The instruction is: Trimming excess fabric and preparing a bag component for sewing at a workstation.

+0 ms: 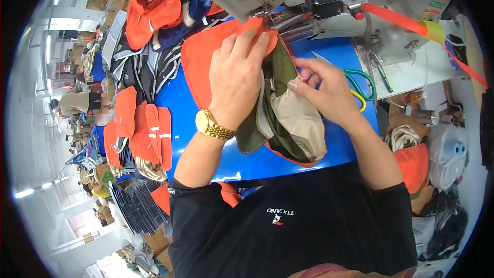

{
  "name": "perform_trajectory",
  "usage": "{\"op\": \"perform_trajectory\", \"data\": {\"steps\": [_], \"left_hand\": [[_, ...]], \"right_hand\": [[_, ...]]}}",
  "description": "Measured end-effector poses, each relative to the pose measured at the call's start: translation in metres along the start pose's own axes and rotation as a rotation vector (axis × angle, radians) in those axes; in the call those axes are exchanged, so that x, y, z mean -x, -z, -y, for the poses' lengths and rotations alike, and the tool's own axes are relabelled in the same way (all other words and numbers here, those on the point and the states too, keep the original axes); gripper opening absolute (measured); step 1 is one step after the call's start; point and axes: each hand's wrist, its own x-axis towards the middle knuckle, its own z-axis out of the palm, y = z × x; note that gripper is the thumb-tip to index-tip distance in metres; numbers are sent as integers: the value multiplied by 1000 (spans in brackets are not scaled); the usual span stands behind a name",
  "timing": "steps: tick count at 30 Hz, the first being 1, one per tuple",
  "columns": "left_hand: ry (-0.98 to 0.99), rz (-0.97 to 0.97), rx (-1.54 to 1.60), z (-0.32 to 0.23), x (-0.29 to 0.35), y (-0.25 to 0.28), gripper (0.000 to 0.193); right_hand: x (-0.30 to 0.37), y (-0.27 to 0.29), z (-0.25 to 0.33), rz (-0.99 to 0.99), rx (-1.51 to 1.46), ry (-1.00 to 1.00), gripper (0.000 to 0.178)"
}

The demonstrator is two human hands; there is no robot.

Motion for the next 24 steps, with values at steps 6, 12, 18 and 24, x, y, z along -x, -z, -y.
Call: {"op": "perform_trajectory", "data": {"steps": [6,12,18,24], "left_hand": [[-199,-46,66,24,-2,-17,38],[-147,-63,216,24,-5,-22,38],[-4,-64,270,10,-6,-25,32],[161,-121,324,-9,-12,-28,15]], "right_hand": [[-20,-9,4,36,3,0,33],[-22,-2,-1,69,-65,-40,19],[-29,-4,3,38,-30,3,18],[-37,-3,3,-44,-7,83,20]]}}
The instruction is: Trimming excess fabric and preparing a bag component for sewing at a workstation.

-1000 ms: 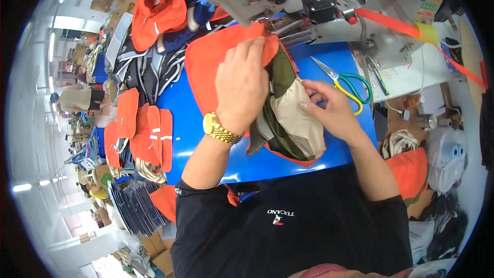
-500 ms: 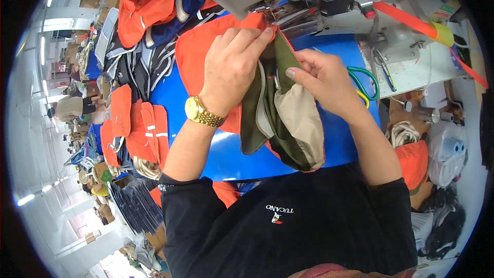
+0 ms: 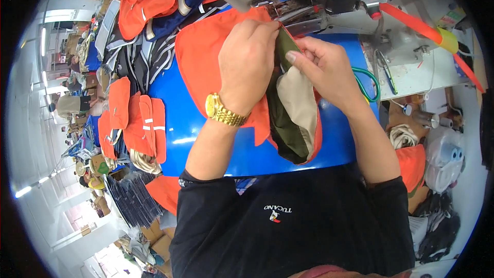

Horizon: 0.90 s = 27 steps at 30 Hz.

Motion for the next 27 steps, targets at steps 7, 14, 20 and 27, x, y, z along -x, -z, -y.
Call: {"op": "perform_trajectory", "data": {"steps": [7,14,20,27], "left_hand": [[51,-38,77,3,15,0,18],[52,-52,0,-4,4,-3,22],[169,44,137,-10,9,4,28],[287,23,234,-14,43,-6,36]], "right_hand": [[9,6,5,92,113,-40,18],[-6,-4,0,-34,129,92,17],[-11,-9,1,-70,125,130,17],[-19,-7,6,-81,291,166,21]]}}
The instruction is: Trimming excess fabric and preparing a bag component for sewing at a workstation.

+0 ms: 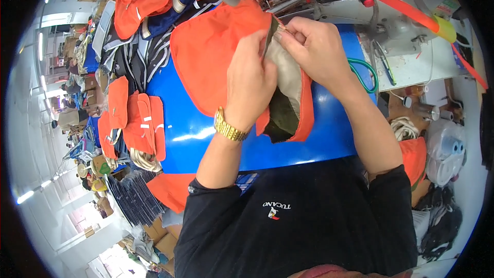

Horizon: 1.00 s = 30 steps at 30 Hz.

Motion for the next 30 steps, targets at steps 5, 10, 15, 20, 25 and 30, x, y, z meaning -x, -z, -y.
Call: {"op": "perform_trajectory", "data": {"steps": [5,10,15,20,25,30], "left_hand": [[74,52,23,-22,20,18,33],[43,75,58,-31,8,28,34],[84,91,70,-37,0,24,36],[104,72,173,-24,1,19,36],[149,59,240,-20,-3,14,36],[300,82,439,-10,-3,20,34]], "right_hand": [[-9,7,-1,115,142,38,26],[-6,-3,-5,91,71,-4,32],[-5,-14,-4,-9,-97,-102,35],[-7,-10,-8,58,-189,-134,33],[2,-1,-10,170,-324,-179,29],[7,6,-1,320,-626,-336,24]]}}
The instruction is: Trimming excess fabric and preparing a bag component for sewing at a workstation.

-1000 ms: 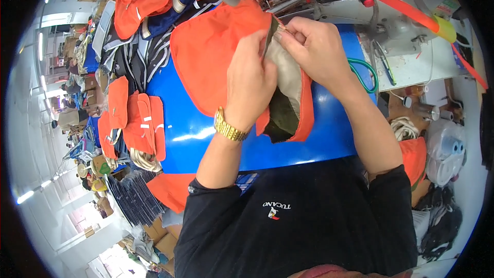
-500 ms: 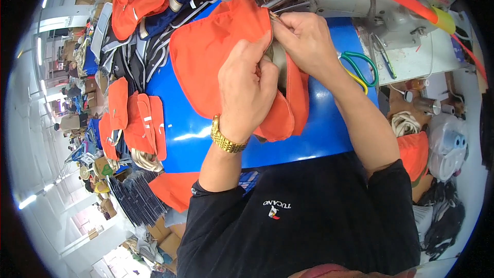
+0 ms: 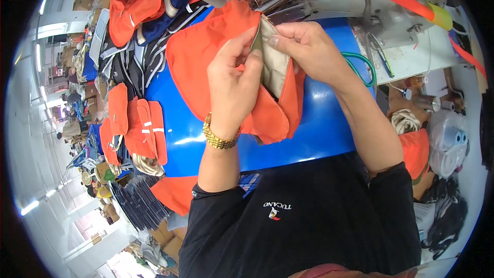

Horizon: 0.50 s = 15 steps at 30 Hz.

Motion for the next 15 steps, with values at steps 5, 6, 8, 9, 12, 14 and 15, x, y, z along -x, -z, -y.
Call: {"op": "perform_trajectory", "data": {"steps": [5,6,8,9,12,14,15], "left_hand": [[-103,33,-196,-12,-2,1,34],[-154,35,-241,-11,-3,-1,35],[-173,40,-247,-11,-4,-3,35],[-186,42,-259,-11,-4,-2,35],[-166,55,-373,-20,-10,-5,32],[-195,28,-384,-17,-16,-8,32],[-231,11,-386,-16,-20,-10,32]], "right_hand": [[-1,-5,-16,-28,-59,121,24],[0,-5,-15,-37,-85,115,23],[-2,-3,-26,-39,-76,135,22],[-3,-4,-28,-34,-73,152,22],[-6,-4,-25,-30,-141,160,21],[-5,-7,-16,-32,-163,155,21],[-5,-7,-14,-47,-179,152,21]]}}
